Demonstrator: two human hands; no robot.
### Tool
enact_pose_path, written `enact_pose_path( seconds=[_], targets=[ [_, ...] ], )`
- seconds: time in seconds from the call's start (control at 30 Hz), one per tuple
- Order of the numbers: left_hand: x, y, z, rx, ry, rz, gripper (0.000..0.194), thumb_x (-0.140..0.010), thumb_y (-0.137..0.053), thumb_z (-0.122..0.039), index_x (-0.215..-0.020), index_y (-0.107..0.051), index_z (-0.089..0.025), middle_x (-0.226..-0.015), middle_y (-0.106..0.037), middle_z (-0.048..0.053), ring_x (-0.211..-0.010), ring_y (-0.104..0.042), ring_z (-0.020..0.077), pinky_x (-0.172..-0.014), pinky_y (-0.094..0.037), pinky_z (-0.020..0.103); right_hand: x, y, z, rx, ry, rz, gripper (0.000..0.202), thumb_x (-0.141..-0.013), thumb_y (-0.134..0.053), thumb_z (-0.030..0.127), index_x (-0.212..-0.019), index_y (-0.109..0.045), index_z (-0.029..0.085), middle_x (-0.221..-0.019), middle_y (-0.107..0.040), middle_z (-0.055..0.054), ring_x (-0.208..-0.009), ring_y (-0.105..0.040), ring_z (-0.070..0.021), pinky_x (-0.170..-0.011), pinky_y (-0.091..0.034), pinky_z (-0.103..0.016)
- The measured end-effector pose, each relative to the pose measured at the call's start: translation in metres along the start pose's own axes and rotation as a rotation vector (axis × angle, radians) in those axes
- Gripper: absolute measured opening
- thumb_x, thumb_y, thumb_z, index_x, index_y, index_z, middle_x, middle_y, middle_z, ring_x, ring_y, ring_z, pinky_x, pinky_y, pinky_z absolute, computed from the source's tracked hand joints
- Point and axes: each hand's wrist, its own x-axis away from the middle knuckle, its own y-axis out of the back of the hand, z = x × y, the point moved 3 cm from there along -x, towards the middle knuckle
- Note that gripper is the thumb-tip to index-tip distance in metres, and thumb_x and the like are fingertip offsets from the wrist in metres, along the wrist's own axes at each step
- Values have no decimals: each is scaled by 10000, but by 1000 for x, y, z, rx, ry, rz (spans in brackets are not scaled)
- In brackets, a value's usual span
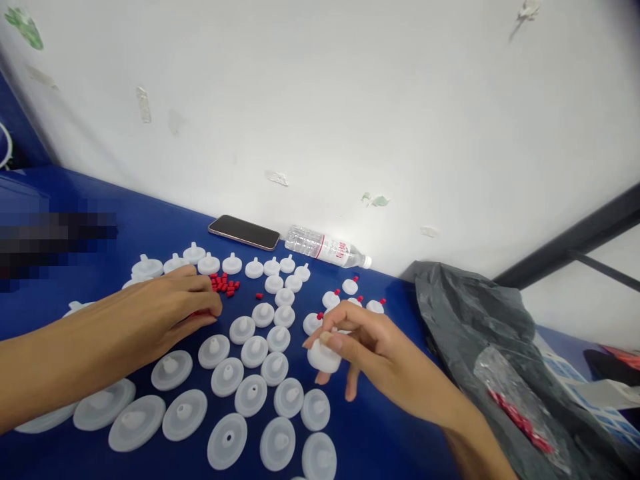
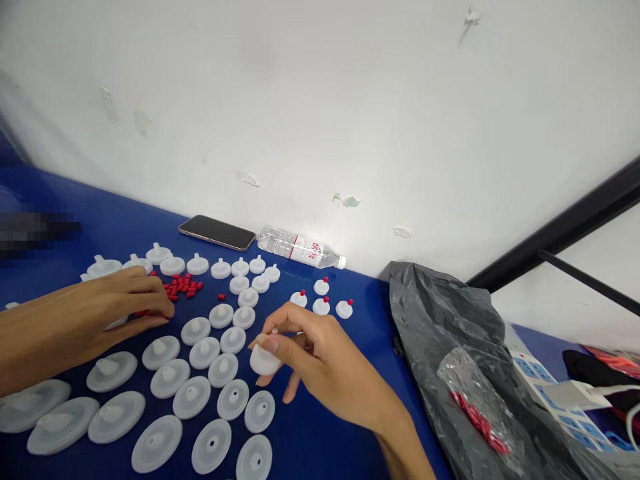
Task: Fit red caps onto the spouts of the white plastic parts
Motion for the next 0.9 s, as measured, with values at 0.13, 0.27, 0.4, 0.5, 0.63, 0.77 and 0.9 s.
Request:
enact_pose_path(
  seconds=[0.13, 0.27, 0.4, 0.5, 0.63, 0.77, 0.9],
  targets=[
    [0, 10, -8, 9, -7, -14, 281, -1128, -507, -373, -1110, -770, -276, -1087, -780, 8, -931, -716, 192, -780, -523, 289, -4, -8, 0, 94, 29, -123, 117, -1042, -735, 346, -1086, -761, 240, -887, -773, 29, -671, -761, -107, -632, -647, -193],
    [2, 23, -27, 32, -195, -166, 215, -1139, -537, -331, -1224, -733, -317, -1087, -790, -27, -934, -722, 164, -800, -552, 260, -5, -17, 1, 186, 134, -164, 240, -982, -773, 188, -1176, -794, 327, -1237, -792, 26, -1012, -796, -130, -843, -674, -210],
    [6, 25, -40, 30, -365, -225, 343, -1083, -533, -151, -1317, -687, -349, -1118, -796, -30, -1005, -686, 178, -846, -577, 261, -3, -30, 1, 364, 292, -208, 290, -1004, -784, 225, -1275, -760, 327, -1237, -799, 23, -1047, -790, -150, -865, -683, -244],
    [9, 23, -43, -16, -412, -253, 456, -1019, -524, -56, -1340, -692, -334, -1145, -789, -3, -1016, -669, 186, -844, -586, 263, -1, -41, 6, 781, 524, -309, 260, -1079, -694, 262, -1337, -715, 240, -1286, -791, -41, -1082, -780, -203, -931, -682, -338],
    [13, 20, -49, -56, -487, -271, 513, -968, -482, -1, -1317, -719, -292, -1147, -786, 17, -1025, -665, 194, -892, -582, 278, -2, -54, 10, 1059, 702, -352, 234, -1129, -582, 268, -1306, -709, 181, -1233, -798, -74, -974, -778, -206, -843, -672, -335],
    [17, 18, -52, -30, -443, -242, 580, -987, -426, 9, -1359, -717, -328, -1182, -781, 12, -1065, -680, 195, -950, -581, 280, -1, -60, 13, 1076, 777, -389, 248, -1140, -591, 332, -1269, -717, 163, -1115, -813, -57, -863, -778, -173, -732, -641, -284],
    [22, 15, -55, 46, -456, -217, 572, -1025, -451, -16, -1432, -675, -349, -1177, -791, 16, -1057, -689, 188, -940, -605, 266, 0, -61, 15, 1089, 831, -433, 245, -1129, -634, 338, -1252, -721, 145, -1102, -831, -50, -835, -792, -153, -711, -637, -263]
  ],
)
